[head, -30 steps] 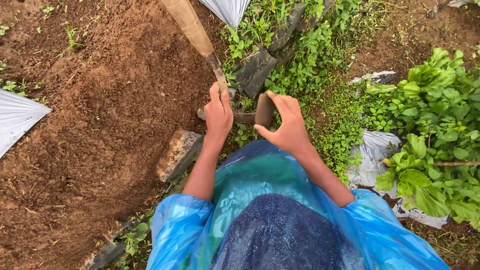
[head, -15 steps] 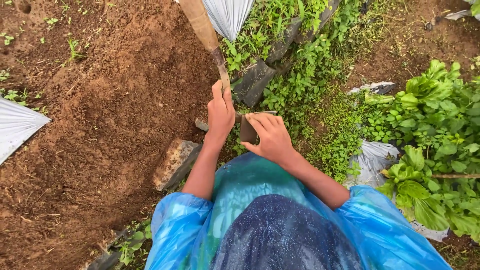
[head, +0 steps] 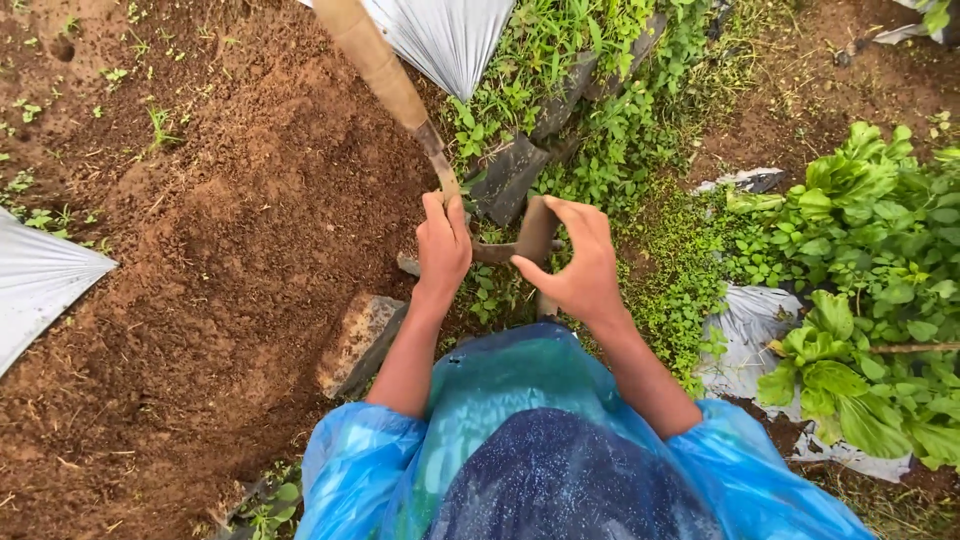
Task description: The person sharpens a curved sickle using a rectangular sharpening stone. They hold the sickle in their left hand and rub the stone along the blade with their right hand. After sharpening, they use the sickle to clear weeds along the edge of a garden bed.
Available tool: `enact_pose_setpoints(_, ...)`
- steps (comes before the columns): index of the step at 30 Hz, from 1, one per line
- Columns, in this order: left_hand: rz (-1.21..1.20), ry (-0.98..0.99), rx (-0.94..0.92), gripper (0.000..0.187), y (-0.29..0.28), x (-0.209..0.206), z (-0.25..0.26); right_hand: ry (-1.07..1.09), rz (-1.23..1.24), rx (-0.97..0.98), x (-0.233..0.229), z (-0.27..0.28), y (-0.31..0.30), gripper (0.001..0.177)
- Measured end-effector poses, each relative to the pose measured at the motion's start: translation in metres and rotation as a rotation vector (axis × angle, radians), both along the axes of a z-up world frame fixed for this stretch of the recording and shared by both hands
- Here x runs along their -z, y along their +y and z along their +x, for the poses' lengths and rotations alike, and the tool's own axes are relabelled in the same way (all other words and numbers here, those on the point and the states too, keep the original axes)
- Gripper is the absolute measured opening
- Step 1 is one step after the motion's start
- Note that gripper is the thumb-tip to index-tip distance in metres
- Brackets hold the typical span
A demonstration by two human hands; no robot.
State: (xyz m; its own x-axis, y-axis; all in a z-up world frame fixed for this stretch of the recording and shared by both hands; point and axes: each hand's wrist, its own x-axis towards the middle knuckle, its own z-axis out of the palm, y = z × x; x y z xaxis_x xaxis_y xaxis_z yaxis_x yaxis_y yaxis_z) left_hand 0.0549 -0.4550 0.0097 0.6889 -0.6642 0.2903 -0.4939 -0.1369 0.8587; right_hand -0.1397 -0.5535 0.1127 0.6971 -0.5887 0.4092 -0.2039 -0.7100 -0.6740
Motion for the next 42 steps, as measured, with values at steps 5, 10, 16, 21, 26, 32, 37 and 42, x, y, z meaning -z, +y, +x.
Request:
enact_pose_setpoints(5,-0.018,-0.029,0.001,0.032,0.007,0.01,0.005,-0.005,0.039,0.077,-0.007,-0.025,0.01,0.08)
enact_pose_setpoints(10,-0.057,-0.05,0.022,0.033,0.011,0.006,0.003,0.033,-0.026,0.083,0.011,-0.021,0.04,0.08)
enact_pose_setpoints(16,-0.07,-0.041,0.072,0.036,0.007,-0.006,-0.011,0.288,-0.407,0.08,0.037,-0.005,0.055,0.079)
enact_pose_setpoints(21,0.01,-0.012,0.089,0.035,-0.001,0.004,-0.013,0.294,-0.498,0.091,0.048,-0.004,0.061,0.076)
enact_pose_setpoints(26,0.032,0.013,0.119,0.036,-0.008,0.02,-0.021,0.277,-0.489,0.16,0.057,-0.007,0.046,0.08)
enact_pose_setpoints(32,0.024,0.033,0.102,0.036,-0.012,0.018,-0.019,0.254,-0.423,0.12,0.056,-0.001,0.04,0.078)
enact_pose_setpoints(37,0.035,0.007,0.118,0.032,-0.015,0.022,-0.014,0.232,-0.461,0.066,0.059,0.001,0.053,0.078)
enact_pose_setpoints(42,-0.016,-0.019,0.079,0.032,-0.013,0.026,-0.015,0.175,-0.405,0.107,0.051,0.004,0.051,0.076)
